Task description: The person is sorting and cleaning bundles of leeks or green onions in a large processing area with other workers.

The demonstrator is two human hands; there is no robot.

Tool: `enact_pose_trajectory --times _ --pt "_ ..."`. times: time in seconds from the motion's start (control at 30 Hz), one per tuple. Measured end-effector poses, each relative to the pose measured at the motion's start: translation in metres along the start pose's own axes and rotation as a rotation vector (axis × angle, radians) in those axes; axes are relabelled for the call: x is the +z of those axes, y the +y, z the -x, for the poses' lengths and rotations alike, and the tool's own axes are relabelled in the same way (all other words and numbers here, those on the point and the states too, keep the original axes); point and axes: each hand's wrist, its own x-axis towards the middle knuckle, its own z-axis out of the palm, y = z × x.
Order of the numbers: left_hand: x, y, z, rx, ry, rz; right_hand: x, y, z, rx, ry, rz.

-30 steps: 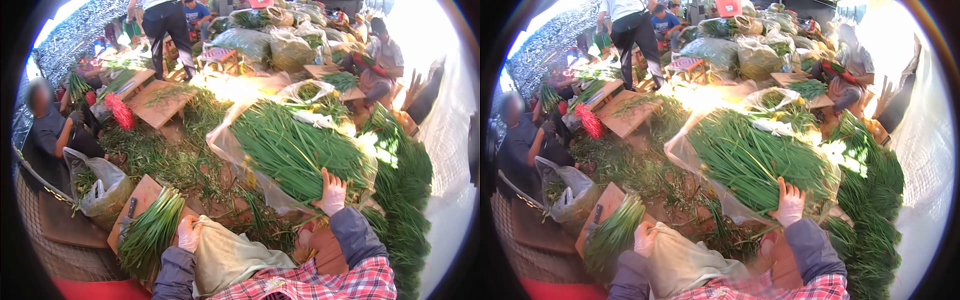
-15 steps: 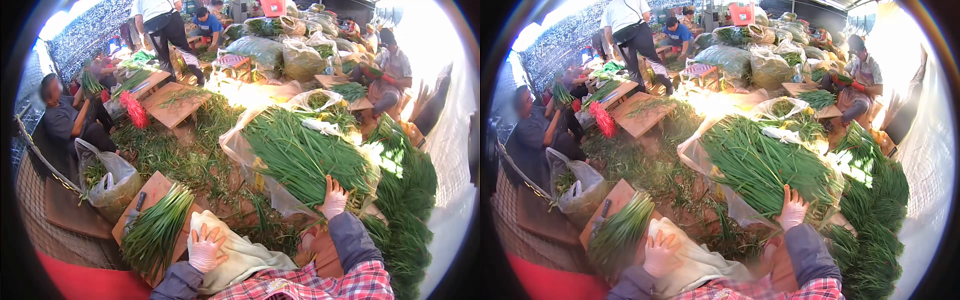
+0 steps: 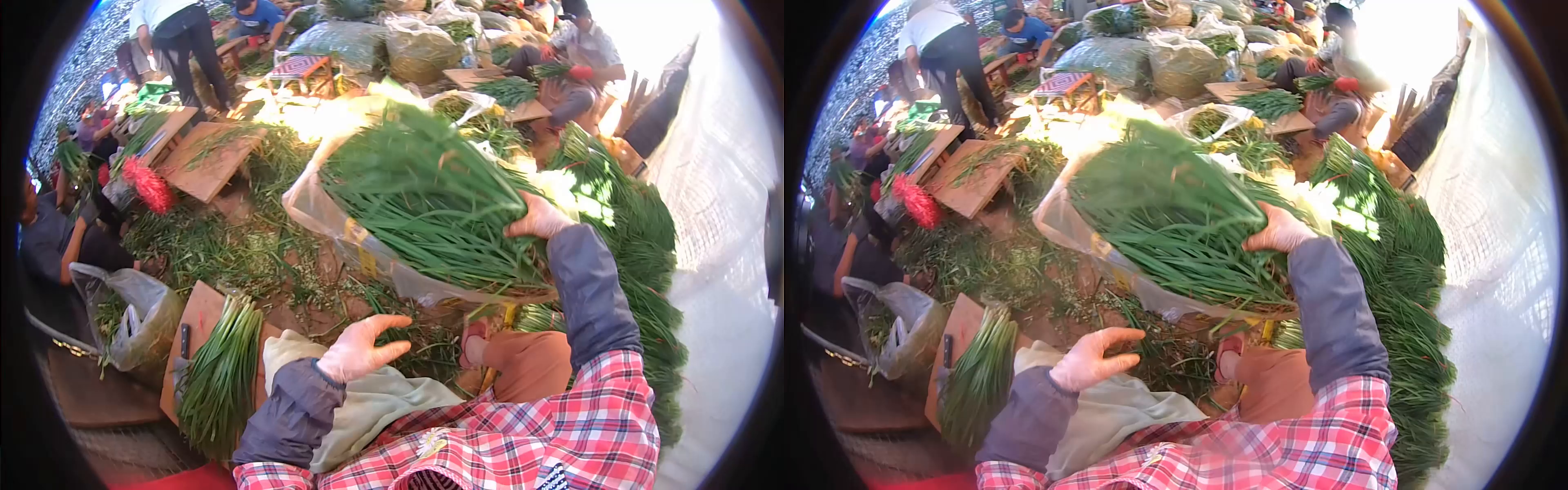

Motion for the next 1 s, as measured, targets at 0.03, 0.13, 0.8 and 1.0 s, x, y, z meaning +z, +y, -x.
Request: enact_pose_trajectory --times 0.03,0.13,0.8,1.0 --pt "0.002 0.003 -0.012 -0.085 -0.058 0.187 -0.007 0.005 -0.006 0.123 -0.018 -0.078" --pt "0.020 0.006 -0.057 -0.045 -0.084 0.387 -0.004 0.064 -0.025 0.214 -0.007 -0.356" --pt "0.058 0.026 -0.170 0.231 0.269 1.295 0.048 -0.034 0.043 -0.227 -0.042 0.685" --pt "0.063 0.008 -0.161 0.258 0.369 1.587 0.043 -0.001 0.032 -0.136 -0.251 -0.029"
